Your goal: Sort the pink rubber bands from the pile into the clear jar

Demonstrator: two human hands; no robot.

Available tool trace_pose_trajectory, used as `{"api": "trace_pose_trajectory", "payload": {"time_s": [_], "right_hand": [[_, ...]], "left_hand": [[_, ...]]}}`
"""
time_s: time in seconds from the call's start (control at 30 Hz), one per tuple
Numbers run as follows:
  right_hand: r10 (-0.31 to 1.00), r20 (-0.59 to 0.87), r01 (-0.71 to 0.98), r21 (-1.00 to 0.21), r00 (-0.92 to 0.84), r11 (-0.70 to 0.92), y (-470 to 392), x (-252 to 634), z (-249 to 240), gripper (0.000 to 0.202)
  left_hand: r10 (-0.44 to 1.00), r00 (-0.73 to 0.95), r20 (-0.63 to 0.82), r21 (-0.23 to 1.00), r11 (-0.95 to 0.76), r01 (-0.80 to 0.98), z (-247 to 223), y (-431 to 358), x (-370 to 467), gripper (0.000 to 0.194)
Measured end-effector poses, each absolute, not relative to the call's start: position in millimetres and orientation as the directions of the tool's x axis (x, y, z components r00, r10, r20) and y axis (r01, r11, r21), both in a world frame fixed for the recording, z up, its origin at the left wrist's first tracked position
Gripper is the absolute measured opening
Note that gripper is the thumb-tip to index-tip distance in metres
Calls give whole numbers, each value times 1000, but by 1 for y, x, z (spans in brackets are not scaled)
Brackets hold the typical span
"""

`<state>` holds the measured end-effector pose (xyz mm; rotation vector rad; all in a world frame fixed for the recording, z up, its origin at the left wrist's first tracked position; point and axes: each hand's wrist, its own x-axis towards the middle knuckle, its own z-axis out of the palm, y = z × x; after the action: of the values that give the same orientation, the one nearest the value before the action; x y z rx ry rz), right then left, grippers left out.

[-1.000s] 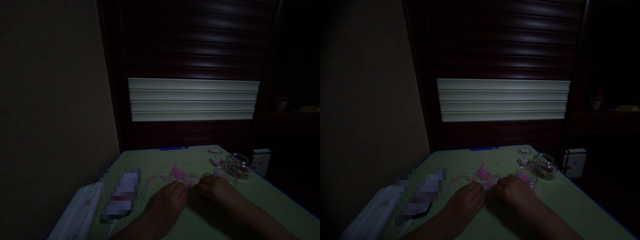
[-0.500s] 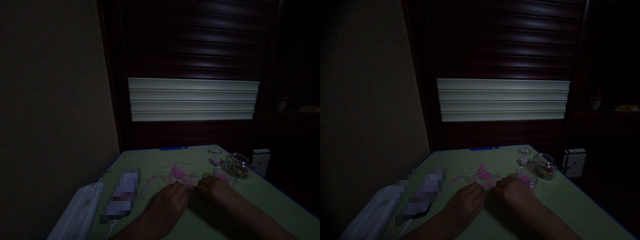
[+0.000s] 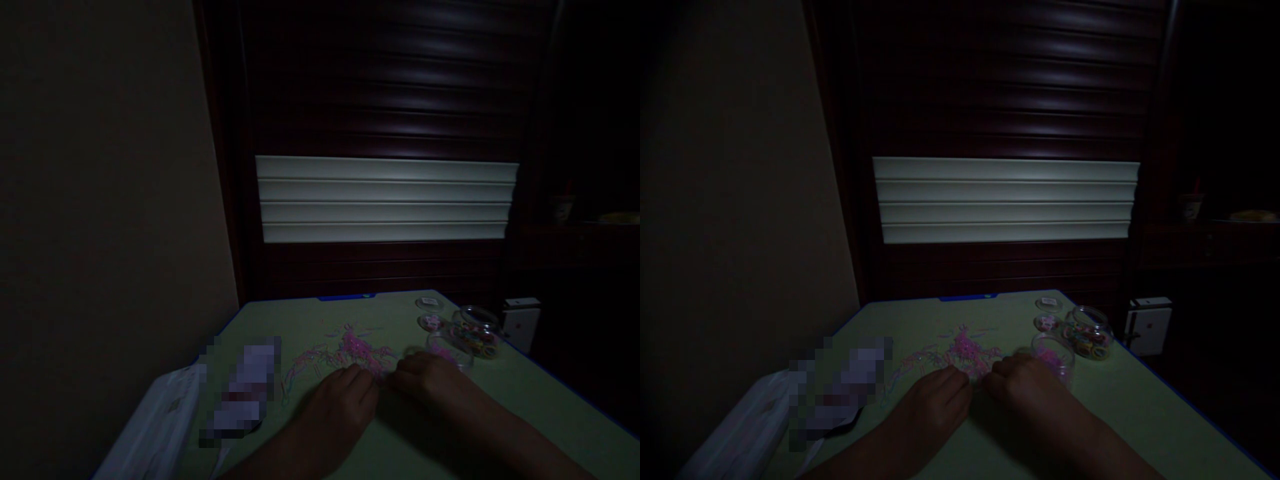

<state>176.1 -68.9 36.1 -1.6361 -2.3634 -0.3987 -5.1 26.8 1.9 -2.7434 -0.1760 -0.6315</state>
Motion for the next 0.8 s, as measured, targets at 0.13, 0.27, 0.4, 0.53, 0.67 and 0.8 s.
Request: {"api": "trace_pose_trajectory", "payload": {"time_s": [0.13,0.27,0.4,0.53,0.67,0.8], "right_hand": [[866,371,941,90,-336,326,-67,178,34,14],[878,376,955,109,-298,277,-68,184,39,17],[884,389,964,150,-260,218,-70,190,46,18],[891,398,973,160,-219,167,-74,190,52,19],[910,371,973,196,-186,118,-76,191,59,18],[904,411,971,236,-121,22,-77,197,63,18]], "left_hand": [[54,895,443,-273,-943,192,2,28,-6,9],[44,904,425,-281,-943,178,2,28,-6,11],[44,898,438,-287,-940,186,3,27,-5,12],[43,897,439,-290,-938,188,2,28,-6,12],[50,890,454,-286,-937,199,0,29,-5,11],[46,893,447,-294,-935,196,-1,28,-6,9]]}}
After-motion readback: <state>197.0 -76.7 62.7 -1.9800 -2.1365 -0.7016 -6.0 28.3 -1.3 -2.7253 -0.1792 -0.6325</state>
